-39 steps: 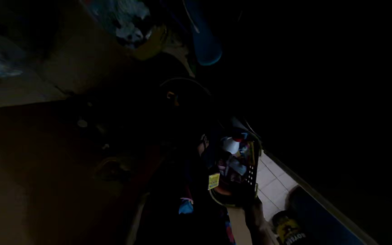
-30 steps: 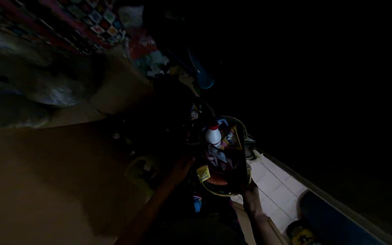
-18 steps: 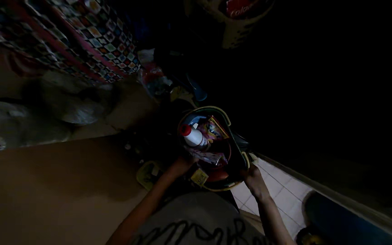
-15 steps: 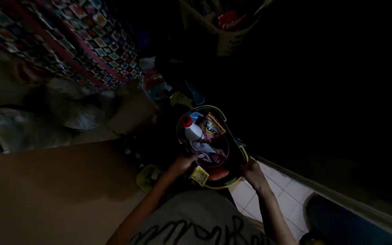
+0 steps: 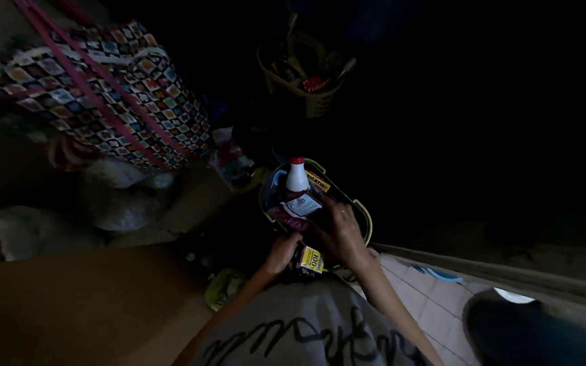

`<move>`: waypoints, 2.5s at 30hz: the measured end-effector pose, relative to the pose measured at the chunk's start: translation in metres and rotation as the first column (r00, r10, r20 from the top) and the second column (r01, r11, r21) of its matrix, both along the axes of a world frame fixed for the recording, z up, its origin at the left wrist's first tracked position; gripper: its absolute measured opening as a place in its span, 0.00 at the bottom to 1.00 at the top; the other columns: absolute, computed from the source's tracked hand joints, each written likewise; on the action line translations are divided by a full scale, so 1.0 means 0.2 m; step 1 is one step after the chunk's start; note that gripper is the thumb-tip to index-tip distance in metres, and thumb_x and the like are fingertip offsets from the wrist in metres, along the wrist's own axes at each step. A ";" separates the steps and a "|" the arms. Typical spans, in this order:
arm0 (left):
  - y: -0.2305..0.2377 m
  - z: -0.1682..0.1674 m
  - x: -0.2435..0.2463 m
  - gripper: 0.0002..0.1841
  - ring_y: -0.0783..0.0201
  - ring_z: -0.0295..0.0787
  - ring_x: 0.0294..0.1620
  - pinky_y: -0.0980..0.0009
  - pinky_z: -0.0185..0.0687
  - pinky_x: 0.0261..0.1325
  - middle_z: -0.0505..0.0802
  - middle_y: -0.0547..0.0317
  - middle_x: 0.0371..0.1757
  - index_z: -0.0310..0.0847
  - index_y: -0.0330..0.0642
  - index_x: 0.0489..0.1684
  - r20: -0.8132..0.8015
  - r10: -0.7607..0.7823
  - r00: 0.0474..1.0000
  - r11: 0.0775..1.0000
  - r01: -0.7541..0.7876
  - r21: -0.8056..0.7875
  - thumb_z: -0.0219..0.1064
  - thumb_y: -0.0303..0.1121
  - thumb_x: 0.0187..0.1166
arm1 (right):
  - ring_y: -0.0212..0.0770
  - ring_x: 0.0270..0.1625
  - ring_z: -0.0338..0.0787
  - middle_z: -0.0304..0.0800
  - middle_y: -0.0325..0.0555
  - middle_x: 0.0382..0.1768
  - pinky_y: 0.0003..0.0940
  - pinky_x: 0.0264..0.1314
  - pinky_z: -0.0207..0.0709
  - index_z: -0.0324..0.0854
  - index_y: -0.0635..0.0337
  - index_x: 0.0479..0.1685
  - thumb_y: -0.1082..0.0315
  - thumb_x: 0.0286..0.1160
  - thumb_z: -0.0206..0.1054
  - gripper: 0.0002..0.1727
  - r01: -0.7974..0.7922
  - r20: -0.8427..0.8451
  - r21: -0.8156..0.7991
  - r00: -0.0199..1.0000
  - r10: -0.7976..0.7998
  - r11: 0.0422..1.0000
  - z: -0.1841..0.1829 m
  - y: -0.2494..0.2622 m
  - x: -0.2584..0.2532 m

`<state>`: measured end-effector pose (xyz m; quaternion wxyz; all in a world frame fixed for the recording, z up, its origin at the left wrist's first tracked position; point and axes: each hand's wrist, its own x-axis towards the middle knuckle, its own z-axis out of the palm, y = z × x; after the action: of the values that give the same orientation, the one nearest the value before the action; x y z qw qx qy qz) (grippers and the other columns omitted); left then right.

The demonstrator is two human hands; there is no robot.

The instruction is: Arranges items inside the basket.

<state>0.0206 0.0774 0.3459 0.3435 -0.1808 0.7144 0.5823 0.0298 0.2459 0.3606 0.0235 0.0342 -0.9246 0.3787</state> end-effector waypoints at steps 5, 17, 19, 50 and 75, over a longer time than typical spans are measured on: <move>-0.05 0.02 0.03 0.14 0.66 0.80 0.41 0.66 0.77 0.48 0.86 0.49 0.42 0.80 0.27 0.55 -0.086 -0.054 0.995 0.998 0.050 -0.041 0.59 0.31 0.88 | 0.69 0.65 0.85 0.89 0.70 0.54 0.62 0.71 0.76 0.83 0.77 0.56 0.67 0.63 0.81 0.26 0.018 0.212 0.031 0.977 -0.025 0.999 -0.05 -0.07 -0.05; -0.15 -0.01 0.06 0.12 0.71 0.76 0.29 0.72 0.75 0.35 0.82 0.58 0.31 0.80 0.30 0.45 -0.055 0.110 0.992 0.994 -0.110 0.002 0.59 0.33 0.87 | 0.23 0.36 0.91 0.91 0.28 0.36 0.25 0.43 0.89 0.74 0.64 0.59 0.75 0.76 0.64 0.14 0.267 -0.014 -0.575 0.942 -0.335 0.773 0.24 0.18 0.08; -0.16 -0.01 0.07 0.12 0.70 0.76 0.30 0.71 0.75 0.37 0.81 0.58 0.31 0.80 0.29 0.45 -0.066 0.120 0.991 0.993 -0.120 0.005 0.59 0.32 0.87 | 0.22 0.32 0.89 0.89 0.24 0.32 0.22 0.39 0.88 0.72 0.59 0.56 0.77 0.75 0.63 0.13 0.273 -0.056 -0.610 0.921 -0.385 0.744 0.26 0.21 0.11; -0.15 0.02 0.12 0.14 0.71 0.81 0.43 0.71 0.78 0.50 0.86 0.52 0.44 0.79 0.25 0.56 -0.172 -0.041 0.984 0.997 0.028 -0.079 0.59 0.30 0.87 | 0.61 0.60 0.90 0.93 0.58 0.55 0.57 0.62 0.83 0.90 0.62 0.55 0.84 0.71 0.62 0.18 -0.055 -0.178 0.096 0.981 0.071 0.994 0.03 0.06 0.11; -0.16 0.04 0.11 0.15 0.67 0.83 0.52 0.72 0.77 0.61 0.88 0.41 0.53 0.77 0.20 0.62 -0.290 -0.205 0.935 0.971 0.158 -0.177 0.63 0.23 0.82 | 0.57 0.49 0.96 0.93 0.64 0.49 0.47 0.57 0.88 0.81 0.76 0.61 0.83 0.73 0.59 0.18 -0.152 -0.094 -0.075 0.985 0.145 0.986 0.10 -0.17 0.03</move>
<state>0.0430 0.0463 0.3532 0.2664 -0.0469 0.8145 0.5133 0.0351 0.2123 0.3808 0.0373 0.1187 -0.9013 0.4150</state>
